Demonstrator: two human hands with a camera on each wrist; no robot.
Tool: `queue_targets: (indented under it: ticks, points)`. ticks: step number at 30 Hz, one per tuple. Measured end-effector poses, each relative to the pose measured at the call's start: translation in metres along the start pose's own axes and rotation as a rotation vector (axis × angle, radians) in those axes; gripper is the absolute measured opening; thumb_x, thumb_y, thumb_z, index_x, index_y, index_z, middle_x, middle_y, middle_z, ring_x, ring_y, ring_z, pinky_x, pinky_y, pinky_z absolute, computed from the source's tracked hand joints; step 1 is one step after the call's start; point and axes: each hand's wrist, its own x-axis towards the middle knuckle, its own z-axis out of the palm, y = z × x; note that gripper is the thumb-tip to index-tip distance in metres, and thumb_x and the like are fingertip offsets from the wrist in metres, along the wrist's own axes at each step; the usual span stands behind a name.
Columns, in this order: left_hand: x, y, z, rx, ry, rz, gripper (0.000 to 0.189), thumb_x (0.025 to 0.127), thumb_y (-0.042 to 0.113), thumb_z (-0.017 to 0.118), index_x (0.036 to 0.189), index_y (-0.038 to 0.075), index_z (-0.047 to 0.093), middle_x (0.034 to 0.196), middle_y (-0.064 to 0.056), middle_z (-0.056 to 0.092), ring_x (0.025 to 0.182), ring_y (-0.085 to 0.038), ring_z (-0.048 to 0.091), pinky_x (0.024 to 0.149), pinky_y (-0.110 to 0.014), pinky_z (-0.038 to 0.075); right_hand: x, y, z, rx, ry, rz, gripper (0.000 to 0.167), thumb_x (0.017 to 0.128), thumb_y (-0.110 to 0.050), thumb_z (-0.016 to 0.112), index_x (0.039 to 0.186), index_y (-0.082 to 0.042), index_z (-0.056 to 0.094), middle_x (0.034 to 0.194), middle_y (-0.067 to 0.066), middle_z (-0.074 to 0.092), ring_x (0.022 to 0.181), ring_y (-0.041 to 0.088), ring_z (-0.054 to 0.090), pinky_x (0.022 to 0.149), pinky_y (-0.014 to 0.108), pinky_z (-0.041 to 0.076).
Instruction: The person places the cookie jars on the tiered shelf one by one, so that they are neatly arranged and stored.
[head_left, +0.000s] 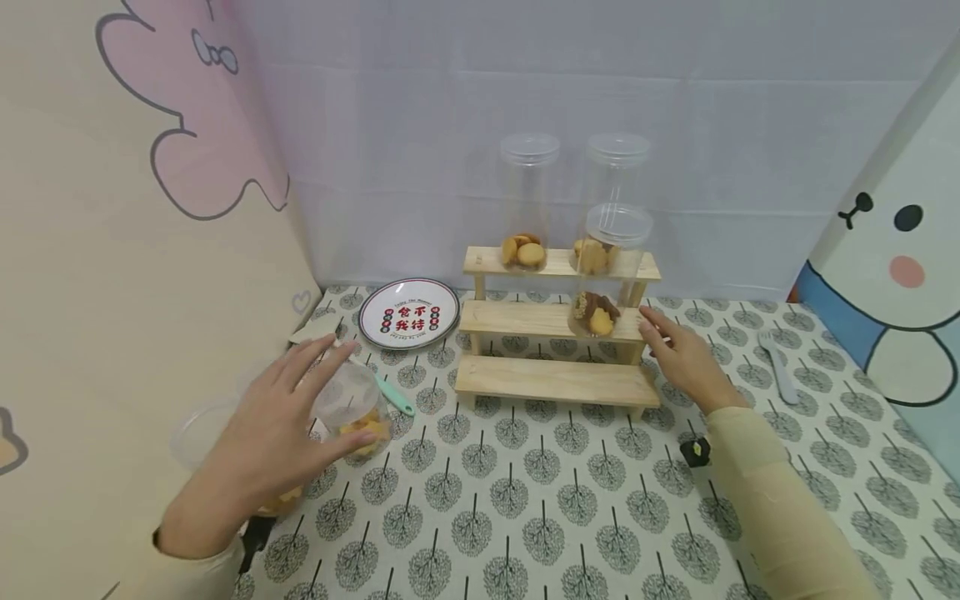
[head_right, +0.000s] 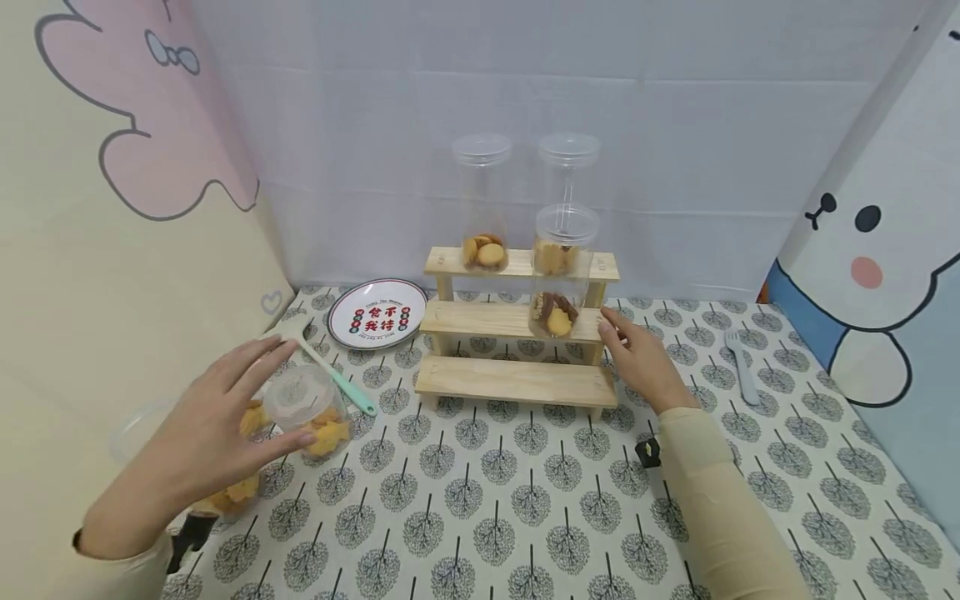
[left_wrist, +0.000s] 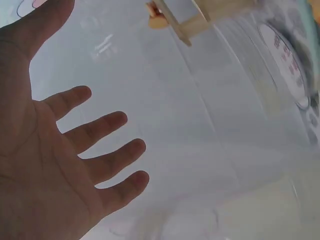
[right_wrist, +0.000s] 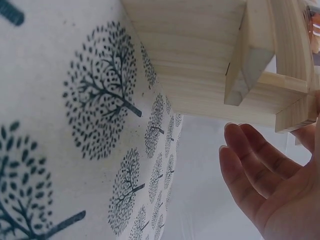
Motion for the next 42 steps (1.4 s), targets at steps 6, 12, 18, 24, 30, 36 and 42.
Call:
queue_targets:
  ticks: [6, 12, 18, 24, 30, 36, 42]
  points:
    - [-0.04, -0.037, -0.019, 0.004, 0.076, -0.101, 0.108, 0.063, 0.047, 0.09, 0.155, 0.024, 0.037, 0.152, -0.02, 0.04, 0.132, -0.049, 0.039, 0.095, -0.075, 0.034, 0.001, 0.0, -0.003, -0.002, 0.01, -0.017, 0.063, 0.105, -0.057, 0.028, 0.16, -0.028, 0.023, 0.132, 0.026, 0.055, 0.105, 0.037, 0.062, 0.079, 0.055, 0.052]
    - [-0.069, -0.063, -0.025, -0.051, 0.078, -0.219, 0.104, 0.068, 0.043, 0.089, 0.155, 0.02, 0.037, 0.156, -0.023, 0.033, 0.132, -0.056, 0.033, 0.11, -0.072, 0.021, 0.001, 0.0, -0.004, -0.013, 0.012, -0.018, 0.063, 0.105, -0.057, 0.028, 0.16, -0.026, 0.024, 0.13, 0.026, 0.056, 0.104, 0.037, 0.062, 0.079, 0.056, 0.052]
    - [-0.084, -0.073, -0.021, -0.103, 0.06, -0.295, 0.101, 0.073, 0.037, 0.088, 0.156, 0.018, 0.034, 0.157, -0.024, 0.029, 0.131, -0.06, 0.032, 0.109, -0.075, 0.019, 0.001, 0.001, -0.002, -0.01, 0.009, -0.015, 0.064, 0.105, -0.058, 0.027, 0.16, -0.026, 0.023, 0.131, 0.027, 0.055, 0.105, 0.038, 0.062, 0.079, 0.056, 0.052]
    - [-0.091, -0.075, -0.014, -0.125, 0.05, -0.352, 0.098, 0.076, 0.034, 0.086, 0.157, 0.023, 0.032, 0.158, -0.022, 0.028, 0.13, -0.061, 0.033, 0.093, -0.083, 0.026, 0.001, 0.002, -0.001, -0.014, 0.008, -0.017, 0.064, 0.105, -0.058, 0.027, 0.16, -0.027, 0.023, 0.128, 0.026, 0.057, 0.104, 0.037, 0.062, 0.078, 0.055, 0.052]
    - [-0.097, -0.074, -0.008, -0.165, 0.1, -0.311, 0.089, 0.075, 0.025, 0.088, 0.152, 0.023, 0.043, 0.153, -0.02, 0.037, 0.128, -0.054, 0.039, 0.088, -0.078, 0.034, -0.004, 0.003, 0.001, -0.011, 0.002, -0.009, 0.063, 0.105, -0.058, 0.027, 0.16, -0.027, 0.023, 0.125, 0.025, 0.058, 0.103, 0.037, 0.062, 0.074, 0.051, 0.052]
    - [-0.1, -0.075, -0.004, -0.195, 0.143, -0.284, 0.082, 0.075, 0.019, 0.087, 0.148, 0.022, 0.05, 0.152, -0.016, 0.039, 0.132, -0.049, 0.039, 0.087, -0.076, 0.035, -0.002, 0.002, 0.001, -0.024, 0.016, -0.019, 0.062, 0.105, -0.056, 0.027, 0.16, -0.026, 0.023, 0.128, 0.027, 0.057, 0.103, 0.038, 0.063, 0.077, 0.056, 0.051]
    - [-0.102, -0.076, -0.003, -0.215, 0.143, -0.306, 0.082, 0.075, 0.019, 0.087, 0.148, 0.023, 0.05, 0.153, -0.014, 0.038, 0.139, -0.041, 0.035, 0.089, -0.077, 0.033, -0.001, 0.001, 0.001, -0.029, 0.017, -0.022, 0.062, 0.105, -0.056, 0.027, 0.16, -0.026, 0.023, 0.129, 0.027, 0.056, 0.103, 0.039, 0.063, 0.079, 0.058, 0.051]
